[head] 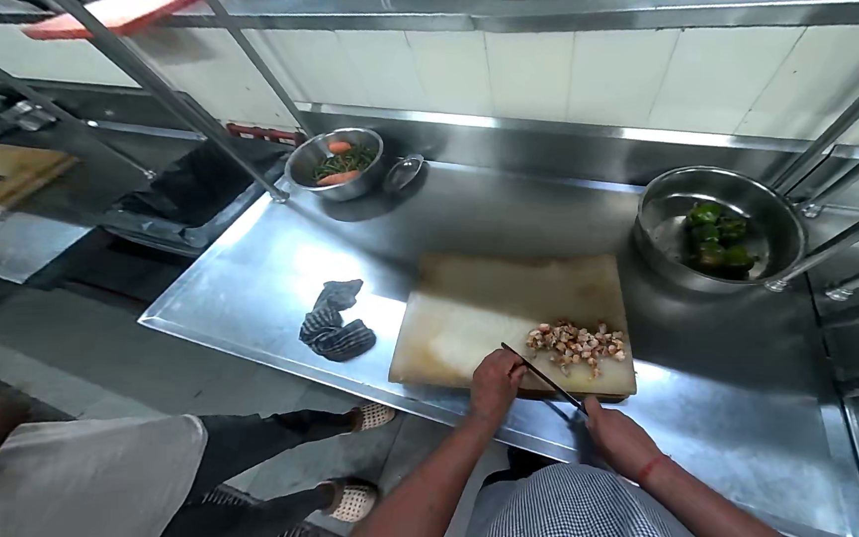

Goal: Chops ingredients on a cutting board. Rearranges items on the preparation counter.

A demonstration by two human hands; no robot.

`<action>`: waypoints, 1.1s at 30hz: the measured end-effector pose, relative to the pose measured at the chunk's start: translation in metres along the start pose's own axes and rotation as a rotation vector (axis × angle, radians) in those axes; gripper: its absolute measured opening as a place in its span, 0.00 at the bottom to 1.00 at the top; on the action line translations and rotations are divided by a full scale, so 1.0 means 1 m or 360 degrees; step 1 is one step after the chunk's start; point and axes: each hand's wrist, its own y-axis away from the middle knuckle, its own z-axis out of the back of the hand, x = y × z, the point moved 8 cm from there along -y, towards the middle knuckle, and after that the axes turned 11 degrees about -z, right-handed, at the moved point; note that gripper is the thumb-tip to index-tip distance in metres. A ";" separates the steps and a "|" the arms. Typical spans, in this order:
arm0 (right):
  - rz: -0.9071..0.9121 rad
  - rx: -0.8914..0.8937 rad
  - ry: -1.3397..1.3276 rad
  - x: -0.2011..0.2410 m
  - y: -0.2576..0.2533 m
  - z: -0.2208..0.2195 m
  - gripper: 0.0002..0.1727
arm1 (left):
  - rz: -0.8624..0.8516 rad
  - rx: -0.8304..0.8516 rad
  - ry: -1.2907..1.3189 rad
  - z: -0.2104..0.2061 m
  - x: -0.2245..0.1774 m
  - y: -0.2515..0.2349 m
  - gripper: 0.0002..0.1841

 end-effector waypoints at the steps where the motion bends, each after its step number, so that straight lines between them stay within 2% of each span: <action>1: 0.0002 0.0004 -0.0009 0.000 -0.003 0.000 0.19 | 0.0010 0.0014 -0.0004 0.000 0.000 0.000 0.05; 4: -0.0009 0.0018 -0.0079 -0.019 0.001 -0.007 0.20 | 0.0184 0.0169 0.0030 -0.002 0.001 -0.004 0.07; 7: -0.0004 0.0087 -0.0278 -0.052 0.010 -0.024 0.21 | 0.0233 0.0113 0.0001 0.000 0.003 -0.008 0.05; 9: 0.0056 0.0146 -0.0445 -0.063 0.017 -0.034 0.22 | 0.0235 0.0167 0.0001 0.001 0.003 -0.014 0.04; 11: 0.0147 0.0017 -0.0647 -0.077 0.021 -0.034 0.22 | 0.0167 0.0219 0.0067 0.002 -0.003 -0.023 0.06; 13: 0.0167 -0.0297 -0.0803 -0.097 0.030 -0.020 0.21 | 0.0093 0.0138 0.0098 0.007 -0.008 -0.031 0.09; 15: -0.0010 -0.0664 -0.0875 -0.124 0.045 -0.005 0.20 | 0.0082 0.0051 0.0066 0.014 -0.009 -0.034 0.16; 17: -0.0297 -0.0879 -0.0872 -0.155 0.054 0.001 0.22 | 0.0060 -0.0017 0.0021 0.017 -0.009 -0.037 0.23; 20: -0.0526 -0.0956 -0.0870 -0.185 0.056 0.000 0.29 | 0.0028 -0.0042 -0.0026 0.012 -0.012 -0.040 0.31; 23: -0.0693 -0.0959 -0.0839 -0.194 0.054 -0.004 0.34 | 0.0032 0.0040 -0.0002 0.006 -0.017 -0.046 0.37; 25: -0.0782 -0.0929 -0.0793 -0.197 0.050 -0.006 0.36 | 0.0102 0.0153 0.0059 0.005 -0.023 -0.048 0.36; 27: -0.0828 -0.0936 -0.0714 -0.196 0.049 -0.006 0.37 | 0.0175 0.0240 0.0091 0.007 -0.028 -0.050 0.30; 29: -0.0761 -0.1118 -0.0597 -0.191 0.056 0.001 0.37 | 0.0123 0.0239 0.0099 0.011 -0.036 -0.050 0.21; 31: -0.0533 -0.1353 -0.0552 -0.176 0.061 0.016 0.33 | 0.0000 0.0143 -0.0028 0.020 -0.044 -0.048 0.18; 32: -0.0372 -0.1368 -0.0589 -0.165 0.057 0.022 0.30 | -0.0034 0.0132 -0.0086 0.023 -0.044 -0.045 0.20; 33: -0.0196 -0.1285 -0.0686 -0.154 0.047 0.025 0.27 | -0.0051 0.0166 -0.0092 0.023 -0.041 -0.041 0.27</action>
